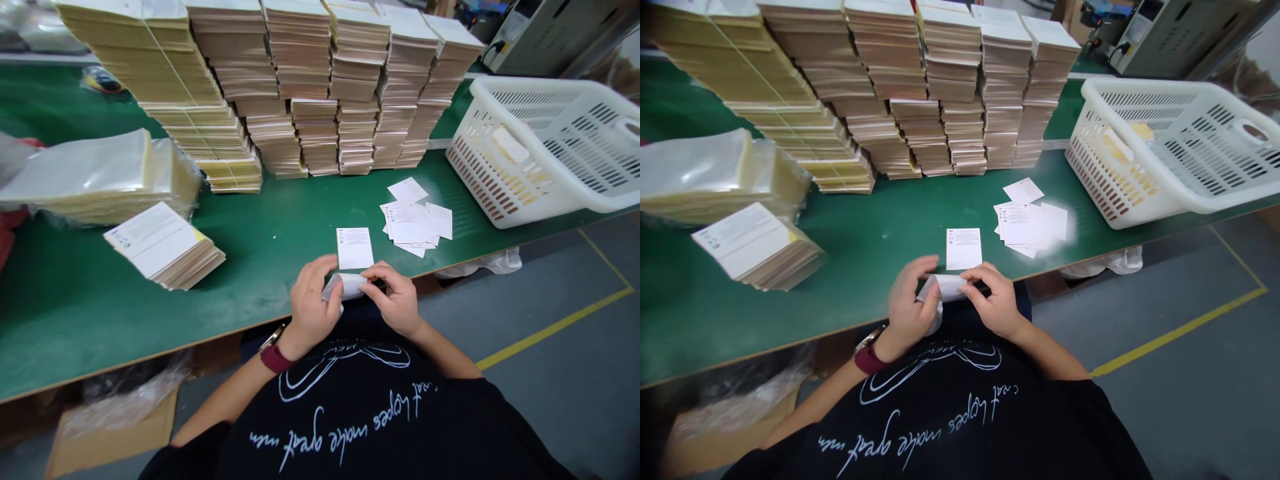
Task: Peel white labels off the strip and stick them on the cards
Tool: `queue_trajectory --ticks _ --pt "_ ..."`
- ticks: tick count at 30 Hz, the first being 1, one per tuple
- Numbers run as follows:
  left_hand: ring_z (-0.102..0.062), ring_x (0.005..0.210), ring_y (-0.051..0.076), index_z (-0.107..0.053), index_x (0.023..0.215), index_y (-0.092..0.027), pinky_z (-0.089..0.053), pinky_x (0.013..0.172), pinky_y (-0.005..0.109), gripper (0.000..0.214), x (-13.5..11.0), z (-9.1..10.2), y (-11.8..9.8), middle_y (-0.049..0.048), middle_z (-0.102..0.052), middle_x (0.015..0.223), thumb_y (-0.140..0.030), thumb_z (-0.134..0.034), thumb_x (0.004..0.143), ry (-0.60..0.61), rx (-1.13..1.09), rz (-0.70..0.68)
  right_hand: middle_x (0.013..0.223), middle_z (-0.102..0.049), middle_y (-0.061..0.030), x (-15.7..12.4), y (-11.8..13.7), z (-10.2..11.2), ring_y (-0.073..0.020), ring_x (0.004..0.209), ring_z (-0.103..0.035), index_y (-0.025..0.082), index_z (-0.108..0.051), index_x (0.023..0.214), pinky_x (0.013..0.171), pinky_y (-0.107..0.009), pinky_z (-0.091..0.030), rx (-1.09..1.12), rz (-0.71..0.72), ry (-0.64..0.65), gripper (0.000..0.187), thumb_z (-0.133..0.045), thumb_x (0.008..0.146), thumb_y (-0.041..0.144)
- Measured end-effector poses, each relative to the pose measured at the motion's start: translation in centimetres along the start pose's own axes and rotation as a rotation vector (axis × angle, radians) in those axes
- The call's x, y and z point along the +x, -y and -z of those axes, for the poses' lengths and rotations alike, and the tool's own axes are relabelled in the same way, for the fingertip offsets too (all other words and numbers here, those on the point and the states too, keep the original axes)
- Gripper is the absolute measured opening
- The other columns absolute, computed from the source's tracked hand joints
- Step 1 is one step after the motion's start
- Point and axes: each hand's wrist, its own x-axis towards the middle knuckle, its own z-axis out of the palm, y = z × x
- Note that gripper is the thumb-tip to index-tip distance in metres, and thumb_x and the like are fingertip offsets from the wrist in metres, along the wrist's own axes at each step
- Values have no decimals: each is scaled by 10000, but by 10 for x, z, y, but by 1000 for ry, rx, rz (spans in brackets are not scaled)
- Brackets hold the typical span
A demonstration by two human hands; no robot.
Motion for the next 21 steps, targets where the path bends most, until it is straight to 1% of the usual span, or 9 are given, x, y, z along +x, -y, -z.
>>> queue_trajectory --ticks 1,3,7,10,12,14,16,19,21 --pt "-631 908 191 -607 994 -168 -512 819 371 137 1 1 1 85 -681 988 -153 -516 892 5 5 -53 789 -650 -17 0 0 -1 -166 756 -598 226 -661 914 711 -334 -502 -13 2 -2 63 -637 856 229" --pt "-612 1039 223 -602 1003 -174 -513 883 420 169 3 2 3 97 -672 1080 -114 -511 875 69 8 -146 768 -661 -14 0 -2 -3 -170 745 -603 233 -666 890 723 -354 -496 -68 44 -22 54 -626 862 208" --pt "-642 963 219 -587 889 -161 -549 814 404 130 3 0 6 87 -697 961 -103 -472 873 193 -8 -112 800 -699 -14 -6 -10 1 -209 806 -633 279 -669 861 826 -454 -450 -319 273 -90 159 -568 857 156" --pt "-638 1071 260 -584 962 -134 -550 869 456 156 1 -5 6 135 -693 1090 -97 -460 875 220 83 -127 806 -681 -5 -7 -15 10 -229 813 -632 322 -637 849 870 -513 -422 -440 410 -234 157 -557 841 186" --pt "-620 1133 293 -586 954 -110 -541 914 488 141 0 -7 5 173 -677 1143 -93 -476 868 248 165 -184 783 -644 -19 -1 -17 18 -233 780 -631 318 -598 864 832 -507 -455 -422 335 -410 120 -516 876 231" --pt "-623 1135 310 -591 891 -101 -543 928 484 97 -1 -8 4 193 -676 1143 -99 -500 857 297 217 -270 794 -629 -38 10 -17 24 -230 775 -628 294 -581 889 781 -463 -490 -405 177 -499 94 -492 905 267" --pt "-639 1107 309 -592 834 -104 -555 922 462 79 -2 -7 3 195 -683 1123 -110 -515 851 337 246 -360 797 -635 -39 23 -17 27 -209 774 -616 261 -595 877 757 -403 -496 -424 43 -410 90 -509 903 272" --pt "-658 1070 303 -592 807 -102 -570 902 447 80 -4 -6 3 202 -682 1128 -111 -524 849 350 270 -435 759 -644 -10 38 -18 24 -168 730 -585 229 -616 808 723 -330 -478 -431 -75 -146 103 -534 871 231" --pt "-668 1043 296 -593 814 -95 -577 892 440 72 -5 -6 3 208 -681 1124 -107 -531 848 343 267 -454 734 -640 2 42 -19 20 -150 685 -564 218 -619 778 685 -302 -461 -422 -139 -77 114 -533 852 207"
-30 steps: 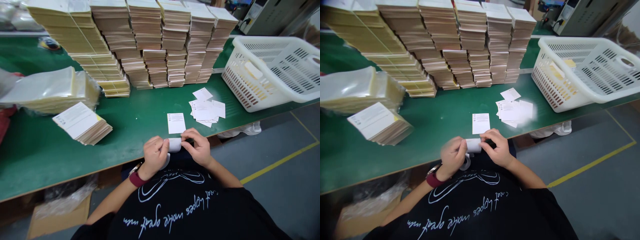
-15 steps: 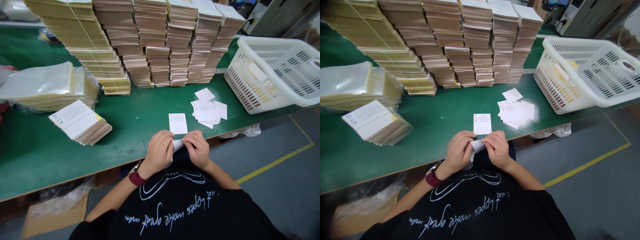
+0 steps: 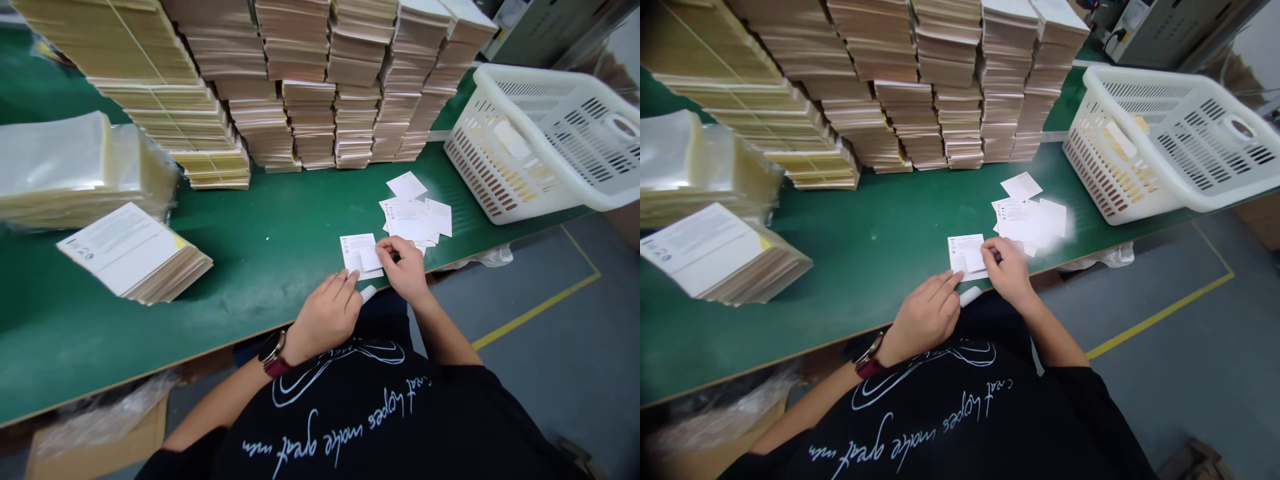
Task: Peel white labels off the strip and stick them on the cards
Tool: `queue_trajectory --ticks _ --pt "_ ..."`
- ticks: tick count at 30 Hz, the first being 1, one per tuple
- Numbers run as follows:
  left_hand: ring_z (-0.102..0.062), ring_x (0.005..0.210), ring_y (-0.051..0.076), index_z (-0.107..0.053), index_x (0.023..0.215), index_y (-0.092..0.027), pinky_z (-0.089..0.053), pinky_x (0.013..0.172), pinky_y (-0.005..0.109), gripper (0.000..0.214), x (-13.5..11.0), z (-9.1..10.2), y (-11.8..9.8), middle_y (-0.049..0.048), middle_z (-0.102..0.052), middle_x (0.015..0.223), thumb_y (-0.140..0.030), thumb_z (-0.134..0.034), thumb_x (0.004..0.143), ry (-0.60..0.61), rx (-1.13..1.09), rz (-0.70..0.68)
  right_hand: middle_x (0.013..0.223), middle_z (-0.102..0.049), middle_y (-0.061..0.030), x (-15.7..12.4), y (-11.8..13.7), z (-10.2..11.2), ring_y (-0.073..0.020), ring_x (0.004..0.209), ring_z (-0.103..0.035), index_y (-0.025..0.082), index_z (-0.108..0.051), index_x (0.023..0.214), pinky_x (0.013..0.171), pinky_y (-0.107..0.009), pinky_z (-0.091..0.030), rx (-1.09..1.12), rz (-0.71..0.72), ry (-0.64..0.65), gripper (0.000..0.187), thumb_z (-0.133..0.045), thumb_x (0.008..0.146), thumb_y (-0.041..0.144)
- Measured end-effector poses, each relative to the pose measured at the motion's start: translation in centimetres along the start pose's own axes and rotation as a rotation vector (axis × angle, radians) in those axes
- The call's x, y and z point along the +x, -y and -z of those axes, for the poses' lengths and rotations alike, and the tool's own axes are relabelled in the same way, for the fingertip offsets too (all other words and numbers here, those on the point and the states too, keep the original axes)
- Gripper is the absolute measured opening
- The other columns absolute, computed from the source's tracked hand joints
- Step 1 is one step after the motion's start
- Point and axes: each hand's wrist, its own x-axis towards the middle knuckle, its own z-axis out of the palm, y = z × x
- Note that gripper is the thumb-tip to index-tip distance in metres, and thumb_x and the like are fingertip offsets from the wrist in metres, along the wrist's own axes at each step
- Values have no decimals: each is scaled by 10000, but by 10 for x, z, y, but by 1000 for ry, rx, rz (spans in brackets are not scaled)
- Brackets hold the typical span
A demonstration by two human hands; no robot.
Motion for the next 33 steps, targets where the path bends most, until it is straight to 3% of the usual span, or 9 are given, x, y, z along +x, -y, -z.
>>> queue_trajectory --ticks 12,18,20,22,25,27,29,31,33 --pt "-665 1009 287 -582 841 -89 -581 867 427 66 -3 -2 1 233 -648 1163 -95 -516 839 -10 3 -35 615 -588 35 -2 1 -9 -127 602 -519 207 -616 733 714 -298 -384 -133 46 78 135 -554 853 194" --pt "-658 987 297 -586 835 -95 -563 849 436 75 -1 -4 2 224 -674 1111 -125 -518 847 51 18 -55 613 -604 -7 -5 4 -16 -159 646 -548 177 -609 738 724 -324 -337 -455 175 82 200 -492 893 223" --pt "-658 978 292 -586 832 -97 -557 852 434 82 0 -4 2 221 -680 1095 -120 -509 845 52 11 -55 612 -621 -31 -5 4 -16 -174 621 -548 165 -633 817 679 -325 -328 -587 164 83 222 -477 915 289" --pt "-656 980 288 -584 827 -99 -553 848 435 89 1 -3 2 224 -680 1088 -119 -499 845 57 -2 -57 599 -633 -47 -2 2 -14 -181 563 -534 137 -637 1038 618 -318 -320 -679 91 55 319 -485 920 392" --pt "-656 969 278 -576 817 -106 -552 840 436 79 1 -1 2 221 -683 1066 -114 -500 838 41 -42 -43 595 -651 -60 0 -3 -7 -195 529 -540 81 -486 1336 570 -316 -339 -722 10 -19 559 -498 919 453" --pt "-660 916 260 -564 807 -116 -559 812 416 53 -1 2 3 190 -699 980 -104 -514 820 -35 -100 -21 719 -702 -96 -4 -6 -2 -215 641 -607 83 -487 1341 630 -335 -407 -672 121 -14 518 -482 939 410" --pt "-658 856 240 -545 801 -135 -563 752 383 37 -6 6 6 150 -702 885 -109 -519 809 -157 -184 14 1002 -724 -145 -14 -10 0 -255 915 -648 111 -533 1292 801 -386 -456 -598 349 65 458 -490 940 400" --pt "-657 824 225 -525 803 -156 -558 699 357 35 -12 11 9 123 -701 845 -126 -508 810 -253 -269 52 1245 -654 -156 -29 -16 1 -291 1185 -562 141 -559 1259 969 -453 -418 -543 572 154 445 -528 920 427" --pt "-659 805 207 -508 802 -172 -552 675 338 51 -17 13 13 105 -703 838 -131 -484 821 -310 -349 97 1305 -627 -147 -43 -24 2 -295 1294 -489 155 -568 1248 1025 -481 -392 -493 726 171 402 -565 906 367"
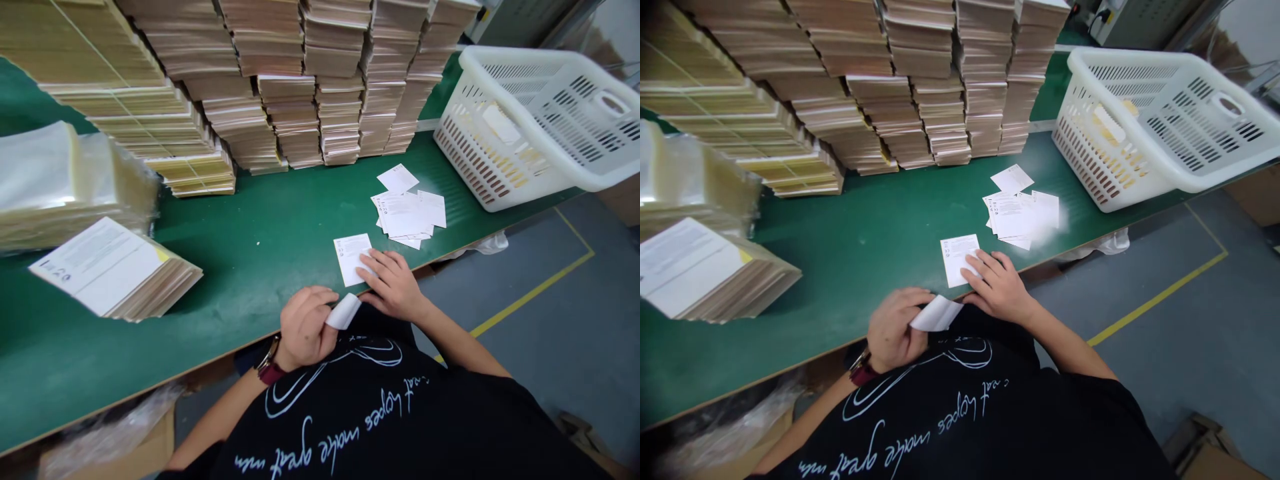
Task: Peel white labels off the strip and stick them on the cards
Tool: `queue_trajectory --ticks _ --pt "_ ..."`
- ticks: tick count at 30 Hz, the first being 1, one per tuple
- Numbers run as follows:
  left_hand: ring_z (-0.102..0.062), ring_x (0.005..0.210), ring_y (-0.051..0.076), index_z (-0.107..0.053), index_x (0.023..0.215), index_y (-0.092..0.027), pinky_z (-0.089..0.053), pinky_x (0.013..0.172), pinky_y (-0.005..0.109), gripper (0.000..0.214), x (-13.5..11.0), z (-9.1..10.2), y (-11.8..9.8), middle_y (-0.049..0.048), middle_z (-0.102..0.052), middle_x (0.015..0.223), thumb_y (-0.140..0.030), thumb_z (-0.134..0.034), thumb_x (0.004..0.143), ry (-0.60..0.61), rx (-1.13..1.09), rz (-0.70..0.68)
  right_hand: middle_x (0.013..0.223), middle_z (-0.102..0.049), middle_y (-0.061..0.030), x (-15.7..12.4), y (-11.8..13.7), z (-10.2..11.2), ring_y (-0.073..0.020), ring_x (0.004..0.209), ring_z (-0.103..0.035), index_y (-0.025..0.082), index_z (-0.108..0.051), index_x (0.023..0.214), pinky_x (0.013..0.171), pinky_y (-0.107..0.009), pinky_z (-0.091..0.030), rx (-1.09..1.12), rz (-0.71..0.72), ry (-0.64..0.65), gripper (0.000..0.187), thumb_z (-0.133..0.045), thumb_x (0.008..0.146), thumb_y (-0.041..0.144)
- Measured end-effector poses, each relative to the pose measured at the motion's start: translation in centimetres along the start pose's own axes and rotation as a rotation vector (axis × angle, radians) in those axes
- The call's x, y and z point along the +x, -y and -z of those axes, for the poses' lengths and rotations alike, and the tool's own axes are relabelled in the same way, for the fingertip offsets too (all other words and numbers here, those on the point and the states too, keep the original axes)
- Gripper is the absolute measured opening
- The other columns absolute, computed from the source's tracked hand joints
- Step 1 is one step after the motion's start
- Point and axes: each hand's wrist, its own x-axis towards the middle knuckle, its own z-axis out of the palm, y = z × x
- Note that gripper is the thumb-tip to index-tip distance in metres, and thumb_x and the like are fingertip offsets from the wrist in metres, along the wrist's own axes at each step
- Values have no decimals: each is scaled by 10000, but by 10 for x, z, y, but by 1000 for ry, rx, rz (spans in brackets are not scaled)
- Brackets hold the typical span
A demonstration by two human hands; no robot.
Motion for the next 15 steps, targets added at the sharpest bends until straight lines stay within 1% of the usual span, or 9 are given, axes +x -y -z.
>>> queue_trajectory --ticks 2,4,6,8,9,11,13,14,15 --pt "-662 797 189 -500 804 -180 -550 674 328 74 -3 2 2 87 -702 835 -126 -463 840 -69 -74 50 1197 -690 -128 -12 0 0 -263 1251 -536 155 -564 1260 989 -452 -435 46 75 -103 366 -553 899 216" --pt "-664 794 175 -505 808 -182 -547 679 324 99 -6 0 3 72 -699 833 -128 -447 866 -160 -141 104 1067 -737 -98 -17 -6 5 -218 1155 -609 162 -541 1297 928 -407 -479 109 80 -219 427 -495 879 90" --pt "-667 788 168 -527 812 -178 -543 683 320 120 -7 -4 3 59 -695 818 -132 -442 884 -229 -181 163 1044 -747 -78 -15 -21 13 -196 1130 -632 194 -546 1305 905 -392 -491 119 11 -324 458 -452 878 57" --pt "-669 764 159 -553 801 -173 -538 675 307 146 -6 -6 1 45 -694 795 -130 -448 892 -260 -179 238 1126 -732 -72 -8 -44 21 -210 1209 -595 231 -597 1255 952 -426 -464 52 -142 -364 423 -422 900 81" --pt "-669 749 154 -566 789 -171 -535 669 298 159 -4 -6 0 39 -694 783 -133 -454 894 -264 -169 277 1162 -722 -66 -4 -57 24 -223 1247 -570 245 -628 1216 991 -457 -433 17 -226 -330 396 -408 916 107" --pt "-659 715 142 -587 761 -168 -526 652 276 190 0 -6 -2 31 -691 759 -152 -462 903 -273 -149 362 1206 -705 -55 4 -81 27 -245 1273 -549 255 -657 1173 1069 -523 -346 -5 -354 -152 354 -394 949 181" --pt "-640 685 133 -592 727 -165 -511 634 254 230 3 -5 -3 27 -682 733 -203 -468 917 -294 -150 456 1277 -666 -68 9 -98 26 -269 1295 -526 246 -611 1253 1123 -578 -248 24 -380 54 349 -437 958 310" --pt "-627 671 129 -590 707 -163 -501 622 243 257 3 -5 -2 25 -674 718 -240 -472 922 -311 -157 509 1332 -628 -82 10 -102 25 -283 1323 -495 238 -553 1326 1138 -597 -206 39 -368 119 417 -471 945 388" --pt "-611 655 125 -588 692 -161 -488 606 232 283 3 -6 -1 22 -665 704 -283 -481 924 -326 -165 570 1390 -577 -99 10 -105 24 -297 1362 -446 228 -479 1395 1147 -607 -178 47 -358 145 528 -498 922 464"
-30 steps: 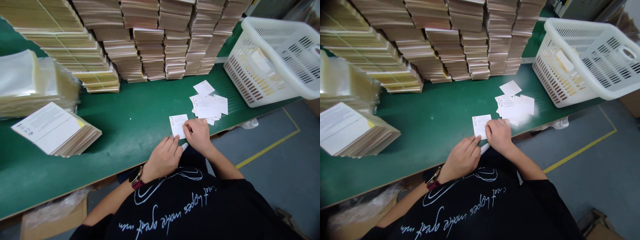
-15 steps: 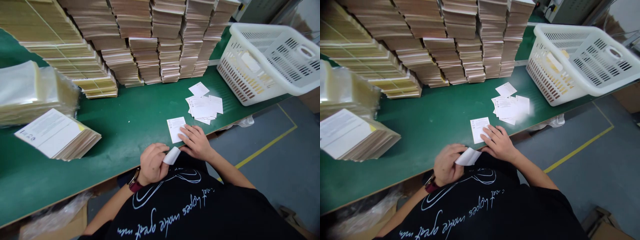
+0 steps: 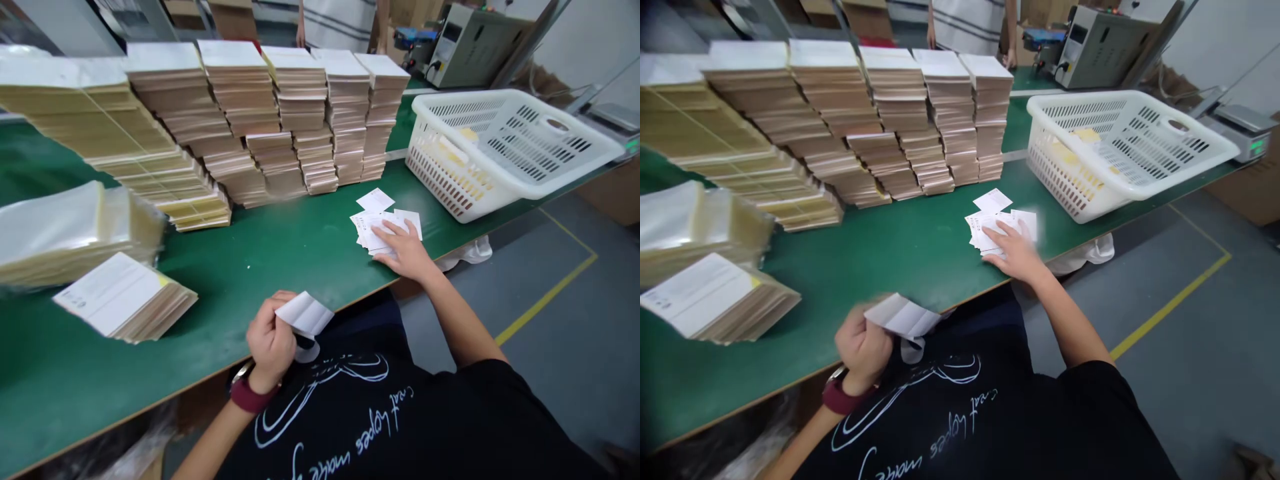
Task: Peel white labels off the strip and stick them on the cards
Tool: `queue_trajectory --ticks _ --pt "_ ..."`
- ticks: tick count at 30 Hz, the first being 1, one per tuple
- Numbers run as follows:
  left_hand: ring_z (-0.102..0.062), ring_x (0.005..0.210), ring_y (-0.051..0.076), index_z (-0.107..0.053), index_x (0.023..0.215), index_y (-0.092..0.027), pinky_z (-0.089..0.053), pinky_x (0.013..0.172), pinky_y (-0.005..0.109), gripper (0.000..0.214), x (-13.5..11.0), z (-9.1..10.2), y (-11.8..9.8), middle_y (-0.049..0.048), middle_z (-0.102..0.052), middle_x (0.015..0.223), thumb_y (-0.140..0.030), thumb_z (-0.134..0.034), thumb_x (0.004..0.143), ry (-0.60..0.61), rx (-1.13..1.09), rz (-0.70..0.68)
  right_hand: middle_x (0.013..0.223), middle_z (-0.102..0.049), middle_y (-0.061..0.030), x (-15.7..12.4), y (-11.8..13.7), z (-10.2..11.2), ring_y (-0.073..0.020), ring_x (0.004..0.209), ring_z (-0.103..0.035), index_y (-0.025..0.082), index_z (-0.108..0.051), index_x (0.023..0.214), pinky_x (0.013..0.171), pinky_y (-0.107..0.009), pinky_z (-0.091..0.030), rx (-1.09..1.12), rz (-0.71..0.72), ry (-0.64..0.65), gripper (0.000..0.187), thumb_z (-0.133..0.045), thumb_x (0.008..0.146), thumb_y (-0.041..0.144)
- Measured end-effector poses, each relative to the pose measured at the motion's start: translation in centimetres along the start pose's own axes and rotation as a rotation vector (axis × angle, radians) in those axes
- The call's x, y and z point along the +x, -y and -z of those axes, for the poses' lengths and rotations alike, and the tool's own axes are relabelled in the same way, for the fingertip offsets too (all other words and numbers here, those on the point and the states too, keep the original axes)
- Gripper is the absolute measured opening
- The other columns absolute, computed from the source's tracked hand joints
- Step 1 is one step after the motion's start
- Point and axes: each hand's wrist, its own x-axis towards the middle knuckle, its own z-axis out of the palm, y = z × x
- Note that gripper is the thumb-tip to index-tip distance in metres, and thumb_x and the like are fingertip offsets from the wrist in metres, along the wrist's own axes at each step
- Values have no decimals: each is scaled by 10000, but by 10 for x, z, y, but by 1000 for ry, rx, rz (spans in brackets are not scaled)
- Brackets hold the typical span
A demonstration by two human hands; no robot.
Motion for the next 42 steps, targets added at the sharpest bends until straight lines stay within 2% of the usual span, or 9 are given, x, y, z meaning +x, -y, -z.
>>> queue_trajectory --ticks 3,6,12,16,22,28,33,37,42 --pt "-538 593 109 -595 686 -158 -441 551 208 333 -1 1 7 0 -618 657 -394 -520 907 -40 -8 187 1492 -457 -128 -3 -4 -3 -304 1445 -304 192 -326 1486 1156 -566 -210 -5 -27 -99 746 -483 881 600" --pt "-506 570 110 -599 720 -168 -412 513 201 341 4 5 11 -13 -591 644 -442 -514 903 42 -3 332 1523 -404 -135 -12 -15 -3 -275 1447 -292 163 -301 1489 1148 -485 -280 -28 -241 -284 697 -362 931 577" --pt "-571 1197 249 -591 697 -190 -459 1016 409 365 53 -9 1 104 -637 1273 -444 -427 901 722 221 102 1474 -455 -196 -18 -48 3 -380 1396 -350 161 -296 1496 1072 -710 -228 -82 -685 -151 639 -340 957 501" --pt "-325 1436 289 -599 684 -177 -246 1167 544 281 107 -67 9 114 -382 1527 -307 -434 871 992 475 -4 1494 -423 -212 -8 -44 6 -381 1410 -339 164 -303 1500 1064 -707 -247 -41 -552 -45 615 -348 970 473" --pt "-246 1467 315 -661 749 -177 -88 1151 665 247 137 -144 11 86 -379 1529 -236 -457 875 1056 541 -70 1514 -398 -202 -8 -21 7 -349 1435 -317 171 -282 1513 1113 -628 -251 -51 -361 51 645 -381 967 501" --pt "-191 1490 260 -674 783 -184 -151 1203 522 247 95 -134 -1 61 -279 1574 -271 -473 899 1138 505 -149 1556 -296 -235 -44 -5 10 -370 1468 -230 183 -291 1514 1160 -585 -191 -53 -199 91 908 -535 808 700" --pt "-185 1490 287 -687 792 -172 -138 1195 558 238 116 -139 2 89 -235 1582 -240 -484 896 1157 527 -131 1601 -108 -257 -61 11 7 -440 1479 -103 196 -196 1540 1145 -648 -155 -51 -185 38 1207 -684 598 771" --pt "-177 1488 313 -705 796 -189 -90 1177 623 221 114 -143 -5 62 -273 1574 -234 -507 885 1181 534 -142 1602 -105 -256 -64 29 -5 -483 1466 -82 214 -242 1527 1119 -696 -142 -108 -203 -7 1118 -766 634 636" --pt "-217 1479 302 -715 810 -184 -210 1179 576 260 73 -116 -17 91 -283 1572 -278 -496 915 1213 420 -200 1585 -216 -235 -72 39 -16 -464 1458 -159 192 -295 1511 1126 -683 -153 -143 -169 -8 833 -687 780 259"
